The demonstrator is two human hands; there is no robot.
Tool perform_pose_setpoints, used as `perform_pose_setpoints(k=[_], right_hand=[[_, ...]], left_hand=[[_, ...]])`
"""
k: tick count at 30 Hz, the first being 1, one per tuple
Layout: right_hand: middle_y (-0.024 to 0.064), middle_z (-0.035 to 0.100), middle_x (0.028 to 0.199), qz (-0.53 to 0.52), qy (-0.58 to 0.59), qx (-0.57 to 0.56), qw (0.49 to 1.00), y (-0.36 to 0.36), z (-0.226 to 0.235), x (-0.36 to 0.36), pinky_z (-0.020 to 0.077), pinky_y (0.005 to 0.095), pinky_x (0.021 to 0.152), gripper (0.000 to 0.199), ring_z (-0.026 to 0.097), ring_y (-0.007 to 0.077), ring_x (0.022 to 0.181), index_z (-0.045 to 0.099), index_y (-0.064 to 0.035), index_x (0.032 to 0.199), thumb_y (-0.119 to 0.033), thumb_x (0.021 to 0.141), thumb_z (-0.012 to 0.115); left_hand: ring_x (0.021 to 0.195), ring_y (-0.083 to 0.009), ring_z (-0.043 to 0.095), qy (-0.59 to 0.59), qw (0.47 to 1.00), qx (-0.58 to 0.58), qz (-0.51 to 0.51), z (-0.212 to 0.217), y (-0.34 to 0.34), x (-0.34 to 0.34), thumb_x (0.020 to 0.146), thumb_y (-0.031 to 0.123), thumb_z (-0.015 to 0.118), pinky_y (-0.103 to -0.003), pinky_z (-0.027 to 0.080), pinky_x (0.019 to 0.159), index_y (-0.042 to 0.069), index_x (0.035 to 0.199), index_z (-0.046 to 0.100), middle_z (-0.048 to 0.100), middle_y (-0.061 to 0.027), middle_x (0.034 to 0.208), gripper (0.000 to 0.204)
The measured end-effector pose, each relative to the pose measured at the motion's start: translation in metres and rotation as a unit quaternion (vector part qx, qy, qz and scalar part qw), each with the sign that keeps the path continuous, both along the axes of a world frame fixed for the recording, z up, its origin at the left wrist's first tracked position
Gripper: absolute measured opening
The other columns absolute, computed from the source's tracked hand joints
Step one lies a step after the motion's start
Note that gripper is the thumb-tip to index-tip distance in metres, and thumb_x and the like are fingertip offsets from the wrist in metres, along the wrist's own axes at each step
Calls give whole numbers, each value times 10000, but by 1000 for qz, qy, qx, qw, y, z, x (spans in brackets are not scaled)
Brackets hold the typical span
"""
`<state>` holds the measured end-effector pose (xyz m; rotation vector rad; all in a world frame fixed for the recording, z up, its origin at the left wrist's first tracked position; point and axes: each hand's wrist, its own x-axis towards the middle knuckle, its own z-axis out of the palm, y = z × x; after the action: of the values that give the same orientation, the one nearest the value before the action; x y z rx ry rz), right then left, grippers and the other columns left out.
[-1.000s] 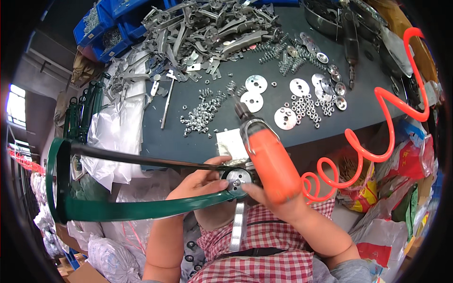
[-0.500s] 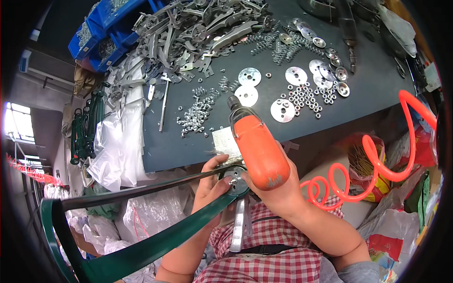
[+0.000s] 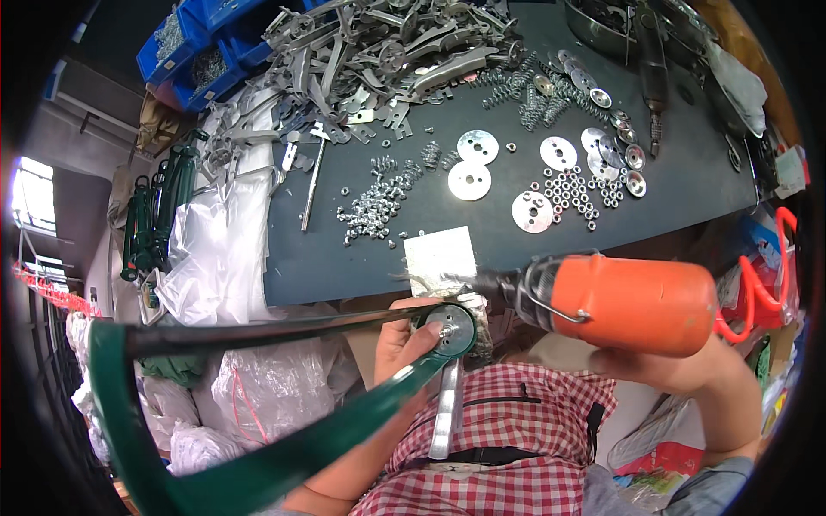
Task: The recorder assembles metal components including brackets and washers, uses a hand press and pneumatic screwdrivers, and places finished items into plastic bags.
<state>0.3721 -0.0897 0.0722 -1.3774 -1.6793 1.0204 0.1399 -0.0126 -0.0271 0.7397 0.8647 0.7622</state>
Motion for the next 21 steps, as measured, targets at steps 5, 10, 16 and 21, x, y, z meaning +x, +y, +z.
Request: perform_pose_setpoints(k=[5, 10, 16, 21], right_hand=[[111, 603, 1051, 14, 8, -89, 996, 5, 18, 0, 463, 343, 809, 377, 597, 262, 929, 572, -50, 1090, -135, 739, 681], [133, 632, 960, -21, -46, -324, 945, 32, 58, -8, 469, 326, 788, 431, 615, 276, 874, 585, -48, 1083, -91, 671, 703], [143, 627, 718, 67, -293, -338, 892, 66, 92, -34, 489, 366, 622, 308, 614, 314, 676, 602, -48, 975, -241, 738, 639], [164, 610, 677, 146, -364, -195, 899, 77, 118, -52, 483, 394, 646, 297, 607, 327, 696, 601, -12, 862, -291, 762, 594]], left_hand=[[759, -91, 578, -41, 998, 34, 27, -15, -7, 1, 837, 65, 481, -211, 480, 606, 70, 1100, 476, 582, -59, 933, 263], [888, -124, 565, -69, 997, 6, 43, -13, -9, 5, 846, 17, 483, -269, 473, 782, 30, 1116, 481, 563, -87, 1008, 270], [1016, -178, 517, -12, 990, 139, 3, -21, -14, -2, 850, 235, 566, -378, 439, 844, 71, 1166, 466, 556, -77, 1085, 370], [972, -174, 536, -74, 992, 101, 31, -7, -19, 12, 852, 200, 573, -349, 454, 805, 67, 1091, 514, 559, -63, 1033, 280]])
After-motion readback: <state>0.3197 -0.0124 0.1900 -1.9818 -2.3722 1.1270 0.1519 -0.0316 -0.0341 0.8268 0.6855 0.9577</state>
